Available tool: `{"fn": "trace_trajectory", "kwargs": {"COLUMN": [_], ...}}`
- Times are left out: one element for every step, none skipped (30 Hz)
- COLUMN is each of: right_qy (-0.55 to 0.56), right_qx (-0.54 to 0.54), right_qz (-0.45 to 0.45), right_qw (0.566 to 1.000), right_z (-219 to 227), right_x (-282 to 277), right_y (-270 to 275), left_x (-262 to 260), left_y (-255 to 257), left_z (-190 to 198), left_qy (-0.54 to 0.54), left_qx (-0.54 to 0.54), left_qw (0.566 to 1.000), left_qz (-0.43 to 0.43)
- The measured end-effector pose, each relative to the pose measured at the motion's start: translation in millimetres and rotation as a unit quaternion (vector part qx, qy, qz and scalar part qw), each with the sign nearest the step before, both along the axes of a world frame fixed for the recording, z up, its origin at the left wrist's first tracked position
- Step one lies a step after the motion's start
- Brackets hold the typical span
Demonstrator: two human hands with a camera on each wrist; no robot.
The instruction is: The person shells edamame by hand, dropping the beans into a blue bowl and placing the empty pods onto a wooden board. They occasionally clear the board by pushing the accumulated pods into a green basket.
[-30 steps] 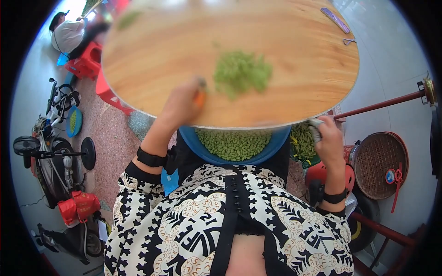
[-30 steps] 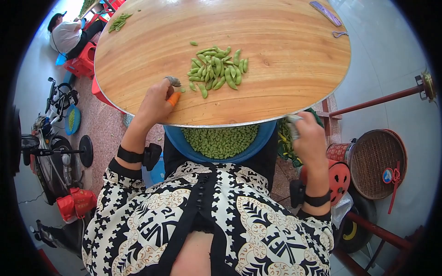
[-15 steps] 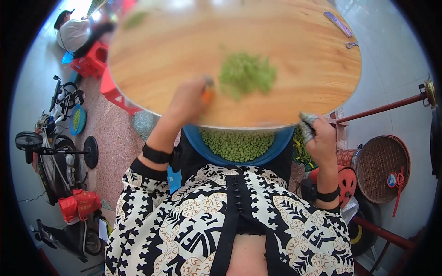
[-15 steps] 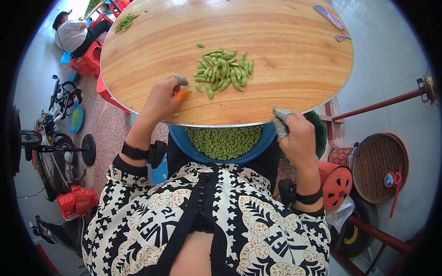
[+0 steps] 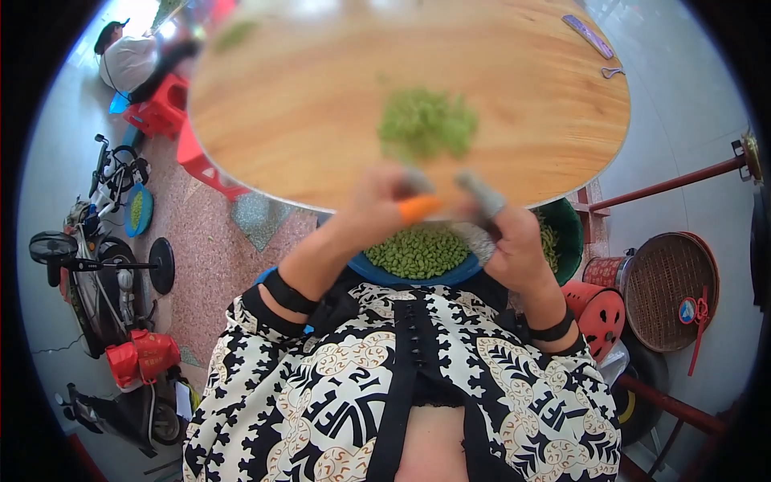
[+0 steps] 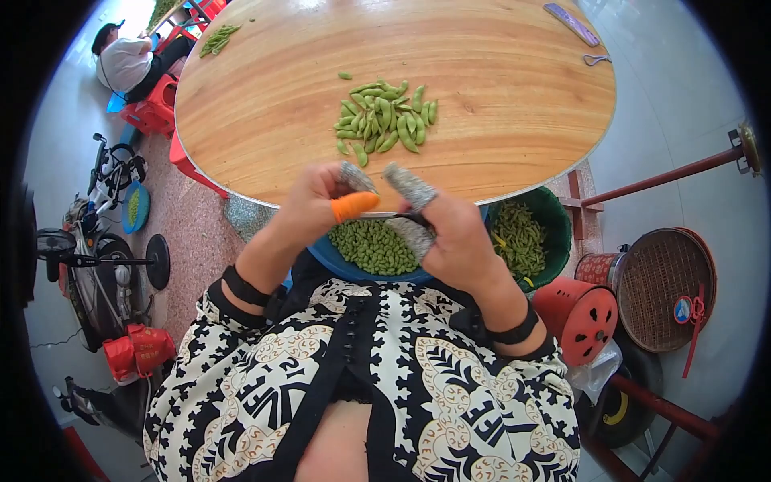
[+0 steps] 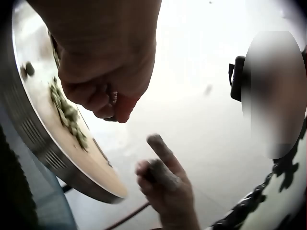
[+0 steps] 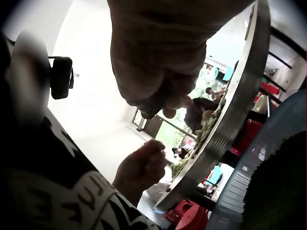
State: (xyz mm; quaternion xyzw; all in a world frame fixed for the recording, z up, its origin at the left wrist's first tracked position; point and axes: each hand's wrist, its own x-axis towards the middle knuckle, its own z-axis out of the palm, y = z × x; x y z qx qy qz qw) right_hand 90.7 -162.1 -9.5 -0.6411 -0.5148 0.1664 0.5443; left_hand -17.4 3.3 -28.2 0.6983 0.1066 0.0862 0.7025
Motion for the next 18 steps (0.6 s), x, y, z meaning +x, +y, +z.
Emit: {"fn": "trace_trajectory", "kwargs": {"right_qy": [-0.002,-0.071,-0.14,-0.141,-0.124,-0.107,-0.107,-0.152,-0.197,-0.216,-0.234,-0.248,-0.261,-0.261,-0.243,-0.225,-0.224,-0.153], "right_qx": [0.002,0.021,0.039,0.039,0.044,0.048,0.045,0.036,0.029,-0.03,-0.089,-0.123,-0.158,-0.158,-0.191,-0.224,-0.224,-0.175], "right_qz": [0.0,0.003,0.006,0.007,-0.018,-0.043,-0.043,-0.092,-0.141,-0.189,-0.235,-0.276,-0.315,-0.314,-0.324,-0.333,-0.334,-0.31], "right_qw": [1.0,0.997,0.989,0.989,0.991,0.992,0.992,0.983,0.97,0.957,0.939,0.92,0.899,0.899,0.894,0.888,0.888,0.922], "right_z": [0.0,0.4,0.5,0.3,-0.1,-1.0,-3.5,-7.3,-10.2,-11.6,-13.3,-21.3,-28.6,-29.9,-30.5,-30.9,-31.1,-31.0], "right_x": [2.0,3.8,4.5,4.4,4.6,6.4,10.3,15.6,22.9,34.5,48.0,61.5,71.6,77.1,81.1,83.2,83.0,81.8], "right_y": [2.4,4.4,5.3,3.2,-2.1,-7.5,-12.2,-18.6,-25.7,-36.5,-49.6,-62.8,-73.8,-82.3,-88.8,-90.9,-89.2,-86.0], "left_x": [2.4,4.4,5.6,6.5,6.9,6.8,6.1,2.1,-4.9,-11.2,-17.8,-25.5,-32.4,-39.3,-43.5,-45.6,-47.6,-46.2], "left_y": [-7.8,-15.1,-19.9,-21.4,-20.8,-20.5,-20.1,-19.4,-16.9,-12.5,-5.8,2.8,10.2,16.0,19.8,22.0,23.2,21.0], "left_z": [6.4,15.8,20.7,19.6,20.3,21.1,20.8,19.2,17.8,17.1,18.0,20.2,21.5,14.0,6.1,0.4,-2.4,5.5], "left_qy": [-0.002,0.015,0.032,0.055,0.054,0.041,0.028,0.028,0.002,-0.025,-0.025,0.01,0.045,0.046,0.05,0.053,0.053,0.022], "left_qx": [0.002,-0.067,-0.137,-0.167,-0.168,-0.173,-0.179,-0.182,0.029,0.239,0.238,0.388,0.527,0.526,0.527,0.525,0.526,0.467], "left_qw": [1.0,0.998,0.99,0.984,0.984,0.981,0.976,0.975,0.999,0.97,0.97,0.913,0.827,0.828,0.838,0.846,0.846,0.883], "left_qz": [0.0,-0.009,-0.018,-0.031,-0.031,-0.077,-0.123,-0.123,-0.038,0.05,0.049,0.121,0.19,0.19,0.132,0.074,0.073,0.036]}}
